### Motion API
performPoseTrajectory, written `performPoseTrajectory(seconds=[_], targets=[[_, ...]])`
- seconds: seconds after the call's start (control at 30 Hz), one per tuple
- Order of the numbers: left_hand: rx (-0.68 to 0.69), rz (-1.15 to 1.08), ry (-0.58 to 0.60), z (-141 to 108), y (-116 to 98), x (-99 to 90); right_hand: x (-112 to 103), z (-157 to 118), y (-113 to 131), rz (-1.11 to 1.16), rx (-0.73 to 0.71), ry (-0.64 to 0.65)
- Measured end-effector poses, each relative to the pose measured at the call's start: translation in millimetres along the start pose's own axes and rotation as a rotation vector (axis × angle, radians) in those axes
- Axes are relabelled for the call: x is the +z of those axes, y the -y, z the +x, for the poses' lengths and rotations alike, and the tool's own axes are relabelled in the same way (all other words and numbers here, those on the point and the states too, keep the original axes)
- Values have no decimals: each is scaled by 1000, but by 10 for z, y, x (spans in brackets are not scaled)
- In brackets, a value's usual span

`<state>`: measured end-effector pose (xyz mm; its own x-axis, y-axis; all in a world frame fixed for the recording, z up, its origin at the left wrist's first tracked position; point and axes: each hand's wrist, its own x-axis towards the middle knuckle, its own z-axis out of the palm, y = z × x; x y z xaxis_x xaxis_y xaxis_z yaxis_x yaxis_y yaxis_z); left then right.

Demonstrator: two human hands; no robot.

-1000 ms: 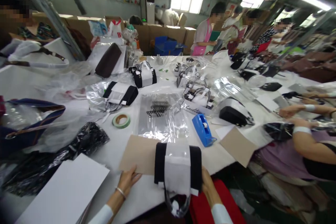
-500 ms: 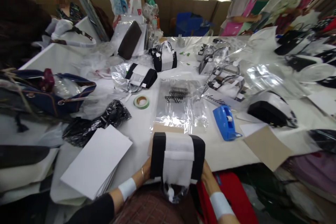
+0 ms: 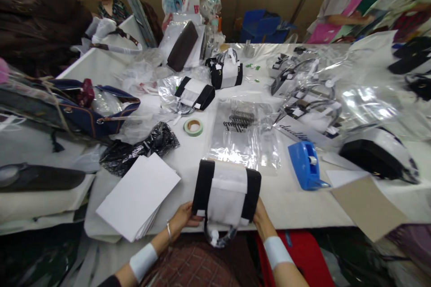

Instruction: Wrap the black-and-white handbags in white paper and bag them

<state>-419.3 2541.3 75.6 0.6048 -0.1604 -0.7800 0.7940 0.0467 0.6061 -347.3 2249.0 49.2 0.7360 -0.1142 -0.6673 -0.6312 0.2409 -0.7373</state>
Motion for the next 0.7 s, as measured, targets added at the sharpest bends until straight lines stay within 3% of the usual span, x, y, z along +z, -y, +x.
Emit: performPoseTrajectory(seconds=[0.1,0.17,0.23,0.3,0.4,0.5,0.57,0.63,0.7], targets=[[59,312,-33,-154,-141,-37,18,148,96,-144,-16,-74],[279,630,-136,-353,-262,-126,-51,207,147,-198,-53,-137],[550,933,-347,-563,-397,-270,-158,214,177,-232,-84,-203],[687,1168,-617,-718,-522,-442,-259,157,201,-215,-113,-263],[606,1374,-875,-804,-638,-657,-294,-51,312,-210,-234,-393],[487,1423,-878,-795,-659,-752,-70,-384,577,-378,-493,-492],[477,1369,-844,-785,-648,-774,250,-623,776,-522,-683,-407],[499,1266,-830,-779,-637,-801,678,-809,901,-612,-777,-149],[519,1160,-817,-769,-632,-845,1155,-895,895,-611,-682,193]])
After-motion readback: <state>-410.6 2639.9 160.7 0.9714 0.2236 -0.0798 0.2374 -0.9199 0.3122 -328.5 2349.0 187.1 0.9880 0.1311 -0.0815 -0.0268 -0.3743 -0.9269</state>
